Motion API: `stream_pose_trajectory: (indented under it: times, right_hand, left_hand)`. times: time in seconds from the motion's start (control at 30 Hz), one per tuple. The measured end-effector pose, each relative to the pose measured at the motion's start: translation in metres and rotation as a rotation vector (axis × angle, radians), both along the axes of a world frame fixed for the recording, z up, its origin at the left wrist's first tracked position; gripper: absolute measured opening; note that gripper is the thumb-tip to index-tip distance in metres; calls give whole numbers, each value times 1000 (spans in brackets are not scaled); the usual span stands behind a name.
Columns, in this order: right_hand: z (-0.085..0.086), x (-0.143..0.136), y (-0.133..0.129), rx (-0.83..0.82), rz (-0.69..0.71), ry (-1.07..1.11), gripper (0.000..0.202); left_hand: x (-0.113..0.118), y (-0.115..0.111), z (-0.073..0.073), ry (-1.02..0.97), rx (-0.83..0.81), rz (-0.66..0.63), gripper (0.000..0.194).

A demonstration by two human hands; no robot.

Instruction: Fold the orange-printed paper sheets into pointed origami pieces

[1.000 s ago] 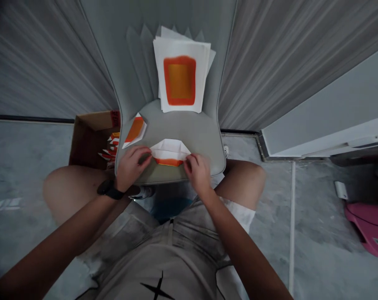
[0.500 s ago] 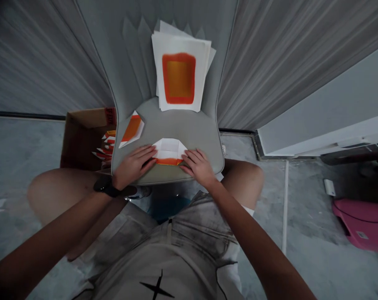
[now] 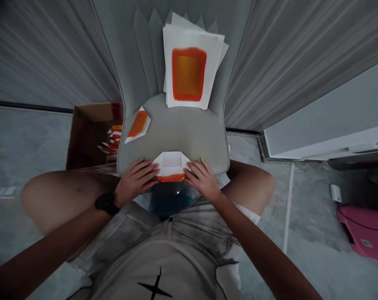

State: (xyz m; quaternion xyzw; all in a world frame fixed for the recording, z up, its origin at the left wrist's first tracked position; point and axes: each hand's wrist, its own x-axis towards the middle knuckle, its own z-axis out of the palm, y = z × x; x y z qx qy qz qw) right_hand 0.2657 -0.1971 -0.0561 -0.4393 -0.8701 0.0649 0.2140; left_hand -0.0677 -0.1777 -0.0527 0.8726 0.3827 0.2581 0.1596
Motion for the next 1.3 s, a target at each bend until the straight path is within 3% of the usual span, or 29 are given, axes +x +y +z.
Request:
stream_pose_trajectory:
  times: [0.23, 0.4, 0.63, 0.77, 0.9, 1.1, 1.3]
  right_hand:
    - [-5, -2, -2, -32, -9, 28, 38]
    - [-9, -4, -7, -9, -33, 63, 28]
    - [3, -1, 1, -73, -53, 194, 23]
    - [7, -12, 12, -53, -151, 329, 27]
    - [-1, -27, 26, -69, -330, 425, 33]
    - [-12, -35, 32, -90, -485, 436, 30]
    - [-10, -33, 30, -80, -472, 439, 29]
  left_hand:
    - [-4, 5, 2, 12, -49, 12, 30]
    - [-3, 1, 1, 17, 1, -11, 27]
    - [7, 0, 6, -41, -15, 51, 22]
    - [18, 9, 8, -101, -11, 186, 27]
    - [30, 17, 7, -88, 18, 337, 31]
    - [33, 18, 5, -33, 23, 358, 29]
    - [34, 17, 2, -13, 59, 388, 26]
